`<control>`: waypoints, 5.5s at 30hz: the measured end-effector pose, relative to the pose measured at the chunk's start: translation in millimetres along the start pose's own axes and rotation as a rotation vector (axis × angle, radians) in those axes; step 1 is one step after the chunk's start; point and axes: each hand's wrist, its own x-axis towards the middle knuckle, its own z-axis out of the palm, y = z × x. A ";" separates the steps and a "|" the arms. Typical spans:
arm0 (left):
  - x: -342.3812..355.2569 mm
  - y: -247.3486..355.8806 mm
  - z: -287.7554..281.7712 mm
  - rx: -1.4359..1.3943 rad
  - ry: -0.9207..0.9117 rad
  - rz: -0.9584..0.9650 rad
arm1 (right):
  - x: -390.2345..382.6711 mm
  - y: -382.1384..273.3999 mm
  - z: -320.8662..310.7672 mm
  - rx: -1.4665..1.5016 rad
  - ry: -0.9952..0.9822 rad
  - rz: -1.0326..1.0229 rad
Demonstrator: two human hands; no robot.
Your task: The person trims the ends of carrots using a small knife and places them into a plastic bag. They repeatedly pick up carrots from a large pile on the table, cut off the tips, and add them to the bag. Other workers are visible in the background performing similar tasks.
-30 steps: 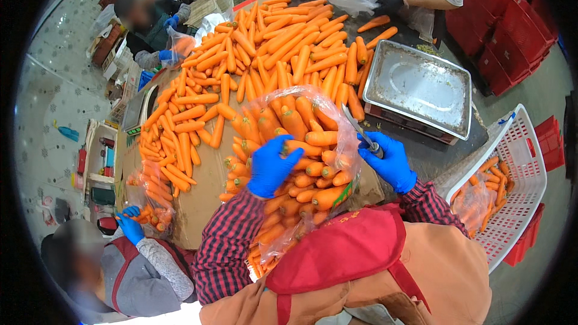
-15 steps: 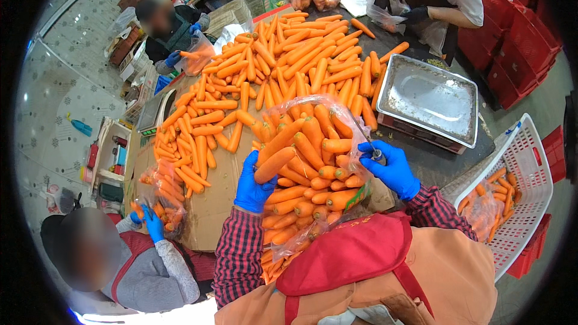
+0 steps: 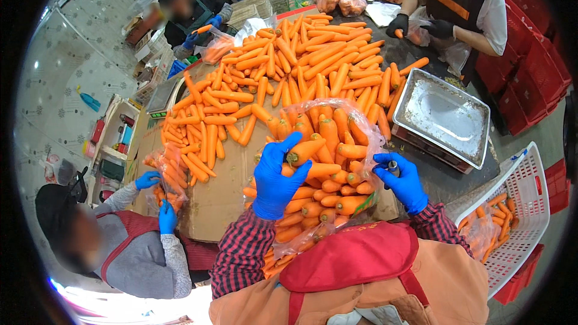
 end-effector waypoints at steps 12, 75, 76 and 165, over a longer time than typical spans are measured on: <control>108.8 -34.5 12.9 -0.178 -0.130 -0.248 | -0.3 4.7 -9.1 0.007 0.063 0.026; 41.3 -121.6 25.4 -1.528 -0.185 -0.880 | -4.6 22.7 -12.7 -0.033 0.102 0.056; 46.1 -129.0 24.2 -1.570 -0.239 -0.860 | -4.1 23.8 -13.0 -0.040 0.101 0.044; -30.0 -84.6 5.9 0.012 -0.339 -0.258 | 307.1 25.1 -10.0 -0.106 0.264 -0.307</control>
